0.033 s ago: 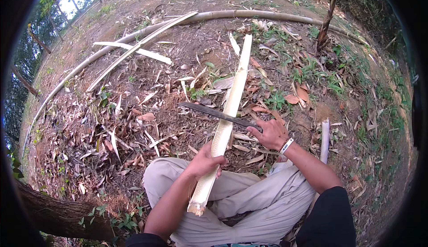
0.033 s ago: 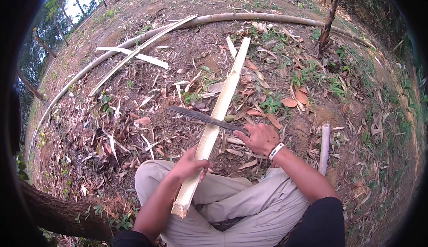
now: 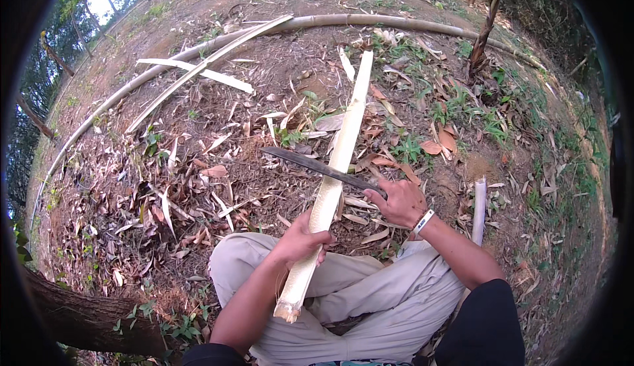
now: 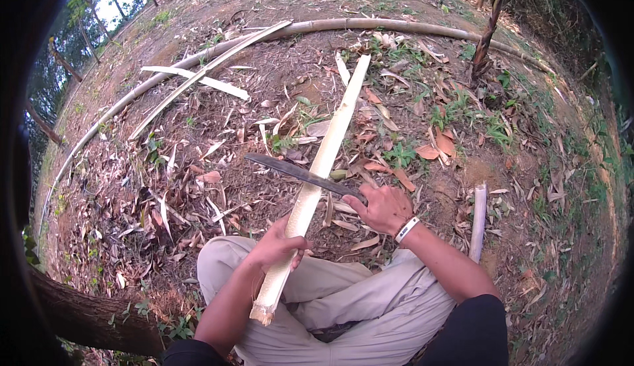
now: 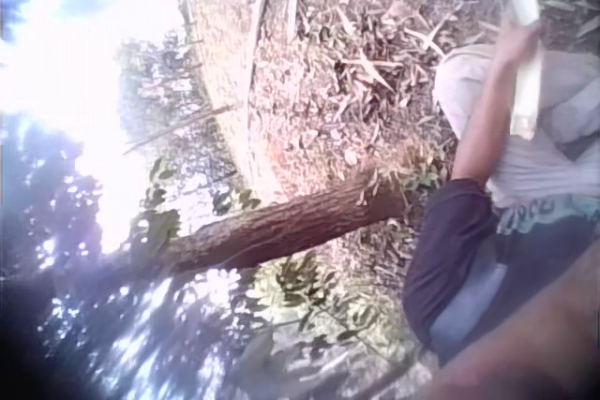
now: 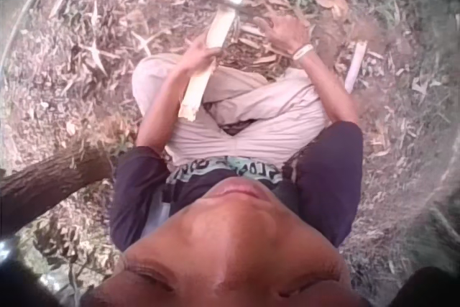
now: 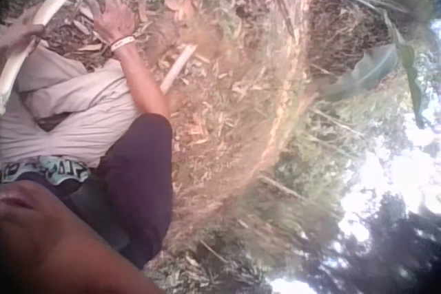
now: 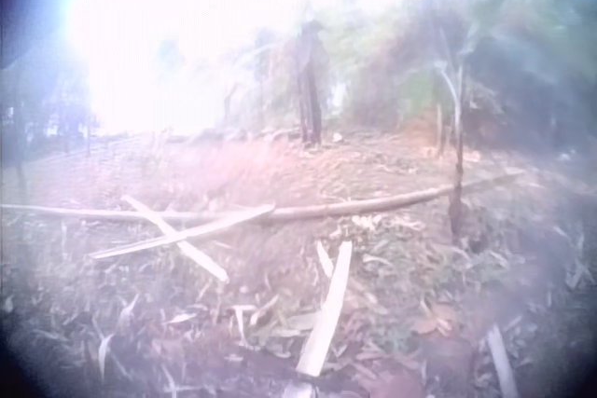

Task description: The person uses a machete to split a long bamboo pole into smaller strips. They first chop the pole into sections, then sit on the ground to shave and split the bamboo into thin, flat pieces using the blade.

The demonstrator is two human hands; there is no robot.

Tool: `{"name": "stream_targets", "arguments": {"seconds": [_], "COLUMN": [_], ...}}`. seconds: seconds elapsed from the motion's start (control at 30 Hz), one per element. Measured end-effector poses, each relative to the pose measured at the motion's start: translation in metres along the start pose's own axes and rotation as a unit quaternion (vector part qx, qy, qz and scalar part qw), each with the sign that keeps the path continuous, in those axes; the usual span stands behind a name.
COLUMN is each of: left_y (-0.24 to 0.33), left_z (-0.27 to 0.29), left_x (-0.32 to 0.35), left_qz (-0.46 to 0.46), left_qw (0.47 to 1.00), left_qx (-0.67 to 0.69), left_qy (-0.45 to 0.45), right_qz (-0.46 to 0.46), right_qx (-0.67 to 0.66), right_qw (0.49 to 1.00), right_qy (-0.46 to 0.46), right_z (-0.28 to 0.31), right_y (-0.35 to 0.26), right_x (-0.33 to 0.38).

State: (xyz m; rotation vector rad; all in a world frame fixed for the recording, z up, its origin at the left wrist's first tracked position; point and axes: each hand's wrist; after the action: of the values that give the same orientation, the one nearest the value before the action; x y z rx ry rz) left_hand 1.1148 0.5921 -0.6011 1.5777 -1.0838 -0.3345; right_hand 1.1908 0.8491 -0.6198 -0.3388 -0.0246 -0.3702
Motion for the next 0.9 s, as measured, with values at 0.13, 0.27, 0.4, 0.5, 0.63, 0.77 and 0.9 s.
{"name": "stream_targets", "arguments": {"seconds": [0.13,0.27,0.4,0.5,0.63,0.77,0.9], "left_y": [0.003,-0.003,0.018,0.018,0.007,0.005,0.006], "left_z": [0.010,0.004,0.010,0.011,0.012,0.023,0.014], "left_x": [0.015,0.013,0.026,0.043,0.062,0.062,0.059], "left_qz": [0.021,0.008,0.019,0.045,0.075,0.077,0.080], "left_qw": [0.999,1.000,0.999,0.999,0.997,0.997,0.997], "left_qx": [0.016,0.004,0.016,-0.012,-0.020,-0.011,-0.018], "left_qy": [0.027,0.009,0.030,0.019,-0.018,0.017,0.013], "right_qz": [0.105,-0.006,0.076,0.084,-0.182,-0.010,0.082], "right_qx": [-0.004,-0.010,0.004,-0.006,0.025,-0.037,0.005], "right_qw": [0.994,0.999,0.997,0.996,0.983,0.999,0.996], "right_qy": [0.026,0.031,0.024,0.035,0.029,-0.030,-0.033], "right_z": [0.003,0.004,0.004,0.001,0.025,0.006,-0.002], "right_y": [-0.015,0.011,-0.017,-0.009,0.058,-0.001,0.001], "right_x": [0.023,-0.012,0.019,0.026,-0.027,0.019,0.037]}}
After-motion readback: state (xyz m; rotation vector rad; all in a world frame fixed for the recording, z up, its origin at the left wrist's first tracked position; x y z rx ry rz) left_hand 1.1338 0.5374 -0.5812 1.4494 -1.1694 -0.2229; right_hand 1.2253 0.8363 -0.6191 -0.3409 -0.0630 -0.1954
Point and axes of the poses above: each hand's wrist, its own x-axis away from the middle knuckle, its own z-axis out of the back of the hand, y = z × x, and after that the axes turned 11 degrees about -z, right-handed
